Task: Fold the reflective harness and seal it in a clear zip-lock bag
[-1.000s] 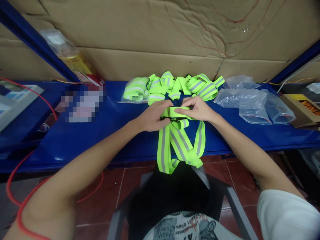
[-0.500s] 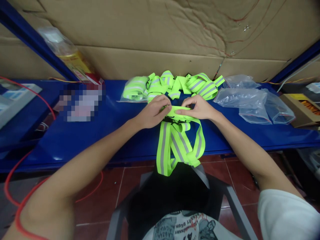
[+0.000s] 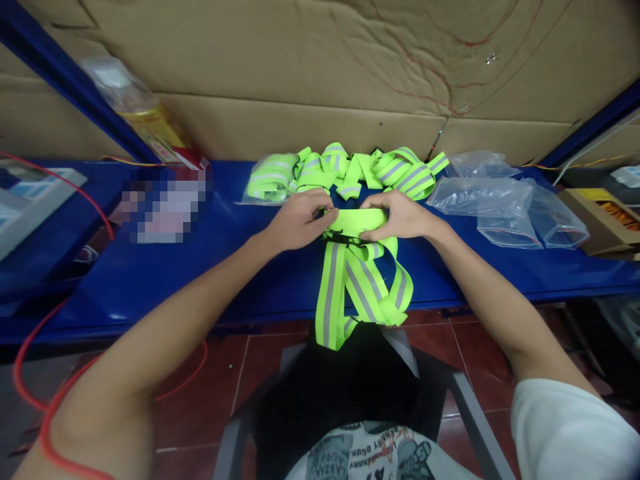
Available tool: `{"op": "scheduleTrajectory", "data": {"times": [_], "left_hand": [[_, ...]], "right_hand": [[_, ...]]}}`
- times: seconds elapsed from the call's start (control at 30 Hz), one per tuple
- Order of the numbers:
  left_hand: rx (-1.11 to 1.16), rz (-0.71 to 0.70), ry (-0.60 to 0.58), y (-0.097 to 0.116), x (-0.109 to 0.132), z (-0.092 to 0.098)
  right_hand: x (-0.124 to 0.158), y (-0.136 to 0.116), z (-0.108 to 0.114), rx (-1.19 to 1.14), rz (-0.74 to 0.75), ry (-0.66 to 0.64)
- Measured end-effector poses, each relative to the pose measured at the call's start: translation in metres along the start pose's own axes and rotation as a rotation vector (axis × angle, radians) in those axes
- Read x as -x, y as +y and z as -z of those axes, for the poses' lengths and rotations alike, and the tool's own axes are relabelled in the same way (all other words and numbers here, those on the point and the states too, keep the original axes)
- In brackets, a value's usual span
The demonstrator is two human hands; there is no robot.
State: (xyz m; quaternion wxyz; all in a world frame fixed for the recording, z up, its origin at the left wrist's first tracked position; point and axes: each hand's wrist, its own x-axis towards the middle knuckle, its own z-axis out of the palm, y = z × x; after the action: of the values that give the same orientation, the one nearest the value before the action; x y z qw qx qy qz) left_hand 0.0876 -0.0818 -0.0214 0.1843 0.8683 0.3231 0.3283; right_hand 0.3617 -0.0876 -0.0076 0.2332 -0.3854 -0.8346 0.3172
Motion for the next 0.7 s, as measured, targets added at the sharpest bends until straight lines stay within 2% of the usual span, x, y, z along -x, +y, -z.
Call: {"op": "scheduleTrajectory", "data": {"times": [0.1,0.2,0.27,0.57,0.63,0.7], "left_hand": [[0.153,0.092,0.015,-0.001,0.002,-0.003],[0.384,0.224,0.013,-0.004,0.004,-0.005],[0.460,0.256,-0.004,-0.004,0.004,-0.005],[0.480,0.257,-0.095,-0.006,0.005,-0.009],[0.402,0.204,-0.048,-0.006,0.005,-0.011],[0.270,0.093,0.050,-0.004,0.006,-0.012]], "right_hand": [[-0.001,0.002,0.003,0.068,-0.022,0.015],[-0.002,0.006,0.003,0.144,0.033,0.018],[-0.002,0.009,0.002,0.171,0.050,-0.009],[0.000,0.005,0.004,0.124,0.146,-0.037],[0.000,0.003,0.003,0.101,0.149,-0.013],[0.000,0.003,0.001,0.116,0.157,0.057]]}}
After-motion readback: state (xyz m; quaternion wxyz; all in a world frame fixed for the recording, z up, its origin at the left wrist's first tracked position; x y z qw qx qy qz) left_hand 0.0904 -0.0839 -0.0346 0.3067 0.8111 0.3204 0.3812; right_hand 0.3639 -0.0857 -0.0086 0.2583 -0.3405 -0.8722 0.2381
